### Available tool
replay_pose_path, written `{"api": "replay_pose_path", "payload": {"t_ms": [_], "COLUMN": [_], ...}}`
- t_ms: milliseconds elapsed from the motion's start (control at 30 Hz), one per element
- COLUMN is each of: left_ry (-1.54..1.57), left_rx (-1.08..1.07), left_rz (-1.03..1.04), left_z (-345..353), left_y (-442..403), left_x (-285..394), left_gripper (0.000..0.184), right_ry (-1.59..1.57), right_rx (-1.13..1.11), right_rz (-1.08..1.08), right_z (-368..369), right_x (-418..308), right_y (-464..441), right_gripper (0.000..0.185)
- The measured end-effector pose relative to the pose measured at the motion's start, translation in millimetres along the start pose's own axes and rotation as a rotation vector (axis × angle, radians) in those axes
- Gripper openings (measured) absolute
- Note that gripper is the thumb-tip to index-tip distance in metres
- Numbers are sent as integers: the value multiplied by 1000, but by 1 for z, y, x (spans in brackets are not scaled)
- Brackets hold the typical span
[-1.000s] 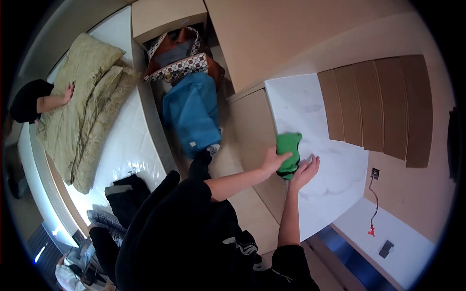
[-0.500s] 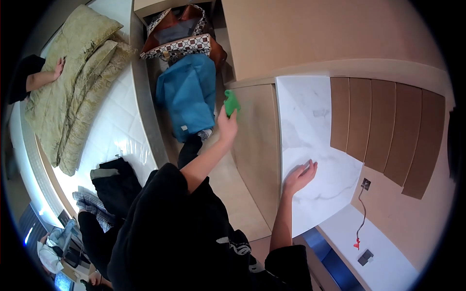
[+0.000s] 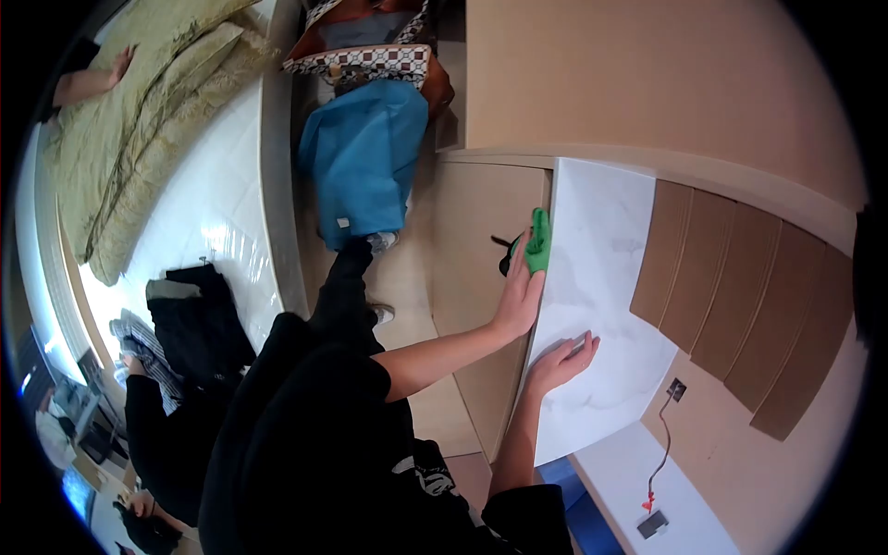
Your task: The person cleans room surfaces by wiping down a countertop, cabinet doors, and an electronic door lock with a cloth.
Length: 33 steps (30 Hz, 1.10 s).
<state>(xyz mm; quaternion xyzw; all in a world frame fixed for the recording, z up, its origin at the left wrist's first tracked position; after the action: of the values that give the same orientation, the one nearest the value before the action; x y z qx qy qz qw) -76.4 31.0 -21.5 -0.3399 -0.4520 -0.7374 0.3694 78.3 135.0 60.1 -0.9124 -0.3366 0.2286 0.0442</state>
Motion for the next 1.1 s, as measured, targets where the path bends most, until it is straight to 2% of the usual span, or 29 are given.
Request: {"api": "replay_pose_path", "payload": {"t_ms": [67, 133, 233, 367, 433, 500, 633, 700, 767, 833, 933, 967, 1067, 1100], "left_ry": [-20, -176, -173, -100, 103, 221, 189, 36, -68, -162, -211, -215, -197, -202], "left_rx": [34, 52, -38, 77, 160, 115, 124, 142, 118, 27, -118, -153, -147, -109], "left_rz": [61, 281, 382, 446, 270, 59, 187, 447, 482, 422, 174, 118, 57, 105], "left_z": [-2, -4, -14, -35, -49, -54, -39, -25, -17, -13, -10, -10, -11, -10], "left_y": [-11, -17, -27, -61, -106, -154, -109, -41, 25, 88, 164, 173, 150, 128], "left_x": [-8, -8, -16, -31, -56, -81, -41, -28, -49, -84, -143, -154, -133, -121], "left_gripper": [55, 56, 58, 54, 52, 54, 56, 56, 58, 62, 69, 71, 72, 70], "right_ry": [-1, 31, 38, 45, 35, 40, 56, 49, 57, 59, 64, 40, 9, -11], "right_rx": [-11, 14, -32, -65, -71, -72, -112, -136, -166, -203, -211, -212, -211, -210], "right_rz": [-34, -23, -83, -144, -186, -212, -295, -241, -267, -300, -271, -295, -293, -272], "right_z": [1, 4, 4, 7, 8, 7, 10, 14, 15, 19, 19, 19, 18, 18], "right_x": [3, 10, 2, 4, 1, 0, -9, -9, -11, -18, -19, -18, -21, -21], "right_y": [0, 0, 0, -1, -3, -2, -1, 1, 0, -1, -2, -2, -2, -2], "right_gripper": [40, 41, 42, 45, 46, 47, 49, 49, 50, 50, 50, 49, 48, 48]}}
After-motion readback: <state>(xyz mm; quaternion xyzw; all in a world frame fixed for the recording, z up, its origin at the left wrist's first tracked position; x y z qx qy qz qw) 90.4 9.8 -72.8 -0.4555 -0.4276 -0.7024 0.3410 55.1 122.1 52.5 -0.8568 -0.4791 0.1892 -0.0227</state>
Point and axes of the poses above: each hand's wrist, its own y-axis away from the middle knuckle, its own z-axis out of the palm, x = y × z, the point moved 8 cm from there along -y, towards the middle knuckle, and after that the axes turned 9 degrees about -z, right-handed, at the moved point
